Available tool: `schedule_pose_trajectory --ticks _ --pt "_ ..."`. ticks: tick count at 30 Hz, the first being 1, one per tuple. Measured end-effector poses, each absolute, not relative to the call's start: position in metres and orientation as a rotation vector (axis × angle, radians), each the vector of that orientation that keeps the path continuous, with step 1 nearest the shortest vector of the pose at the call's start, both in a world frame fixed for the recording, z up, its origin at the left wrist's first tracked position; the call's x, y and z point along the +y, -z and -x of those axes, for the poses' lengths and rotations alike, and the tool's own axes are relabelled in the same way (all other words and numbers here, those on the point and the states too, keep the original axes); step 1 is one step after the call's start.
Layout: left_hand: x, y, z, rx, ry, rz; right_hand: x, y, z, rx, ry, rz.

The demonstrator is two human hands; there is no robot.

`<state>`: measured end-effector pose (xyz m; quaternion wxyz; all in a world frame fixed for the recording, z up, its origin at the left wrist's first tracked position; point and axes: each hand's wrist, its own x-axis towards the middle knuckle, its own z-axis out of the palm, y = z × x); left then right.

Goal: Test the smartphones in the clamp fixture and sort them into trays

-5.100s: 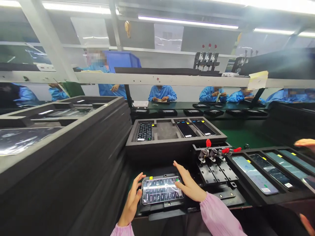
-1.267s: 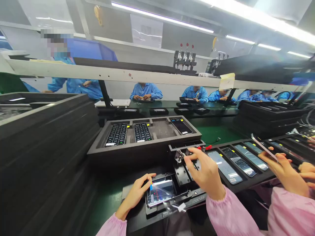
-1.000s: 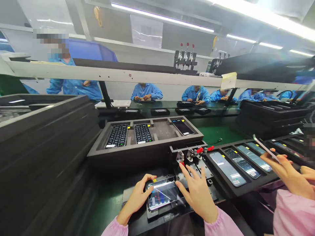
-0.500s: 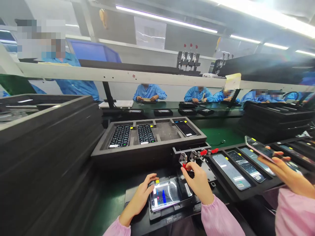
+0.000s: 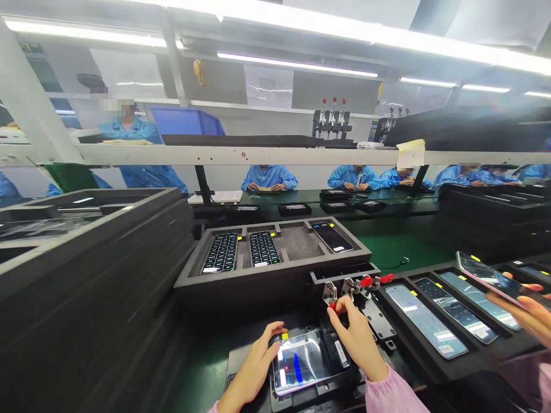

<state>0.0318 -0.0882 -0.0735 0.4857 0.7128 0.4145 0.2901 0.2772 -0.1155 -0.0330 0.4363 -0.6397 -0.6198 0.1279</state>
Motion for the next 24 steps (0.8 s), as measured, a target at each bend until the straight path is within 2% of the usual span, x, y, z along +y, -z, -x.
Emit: schedule_pose_trajectory --ticks 24 --pt "-0.093 0.068 -0.035 1.017 -0.723 -1.750 -0.112 0.041 -0.290 -1.530 -0.344 1.518"
